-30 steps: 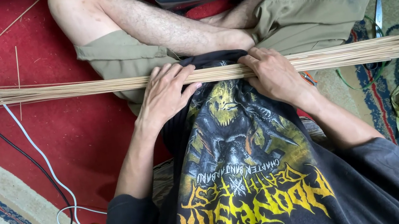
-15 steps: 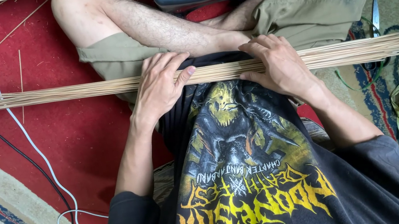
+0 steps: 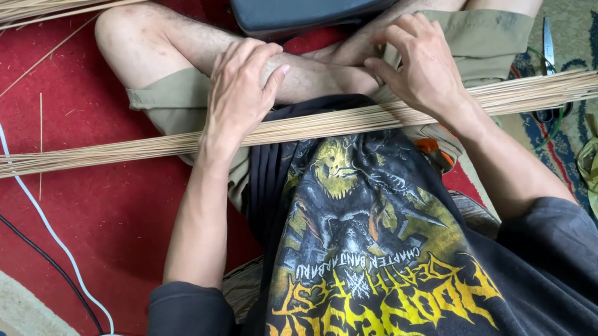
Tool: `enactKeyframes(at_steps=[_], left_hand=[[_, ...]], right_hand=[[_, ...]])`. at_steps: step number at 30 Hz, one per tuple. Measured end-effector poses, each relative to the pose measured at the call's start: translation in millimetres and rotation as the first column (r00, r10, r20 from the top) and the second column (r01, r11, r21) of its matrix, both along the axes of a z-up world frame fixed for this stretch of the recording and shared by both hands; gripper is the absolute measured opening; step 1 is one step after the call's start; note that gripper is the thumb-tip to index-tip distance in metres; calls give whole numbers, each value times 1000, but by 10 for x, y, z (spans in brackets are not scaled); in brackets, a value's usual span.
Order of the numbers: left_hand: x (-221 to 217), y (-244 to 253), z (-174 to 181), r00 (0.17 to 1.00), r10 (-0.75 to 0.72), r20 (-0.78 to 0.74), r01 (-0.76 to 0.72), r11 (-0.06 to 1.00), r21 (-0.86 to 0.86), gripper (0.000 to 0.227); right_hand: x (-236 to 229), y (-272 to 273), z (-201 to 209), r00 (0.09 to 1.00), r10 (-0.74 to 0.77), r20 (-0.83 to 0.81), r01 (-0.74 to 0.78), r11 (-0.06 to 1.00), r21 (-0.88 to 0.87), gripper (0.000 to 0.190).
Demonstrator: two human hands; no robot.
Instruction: Sorting and bundling thin wooden broom sticks by hand while sitting on a low stool.
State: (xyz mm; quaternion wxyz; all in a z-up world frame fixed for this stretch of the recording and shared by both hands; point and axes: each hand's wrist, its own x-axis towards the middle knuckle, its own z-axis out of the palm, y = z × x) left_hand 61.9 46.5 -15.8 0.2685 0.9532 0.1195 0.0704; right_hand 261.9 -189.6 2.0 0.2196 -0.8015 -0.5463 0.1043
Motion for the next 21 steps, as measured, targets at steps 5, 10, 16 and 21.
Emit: enactKeyframes(at_steps=[5, 10, 16, 21], left_hand=[[226, 206, -109, 981, 94, 167, -115, 986, 119, 24], [401, 408, -248, 935, 148, 323, -235, 939, 251, 19], [455, 567, -484, 935, 150, 321, -257, 910, 324, 15], [462, 620, -550, 924, 171, 341, -288, 899, 329, 10]], right_hand=[[268, 195, -160, 992, -74, 100, 57, 985, 164, 24], [447, 394, -202, 970, -149, 190, 104, 968, 228, 18], [556, 499, -252, 949, -172, 266, 106, 964, 242, 12], [642, 527, -355, 931, -173, 322, 105, 970, 218, 10]])
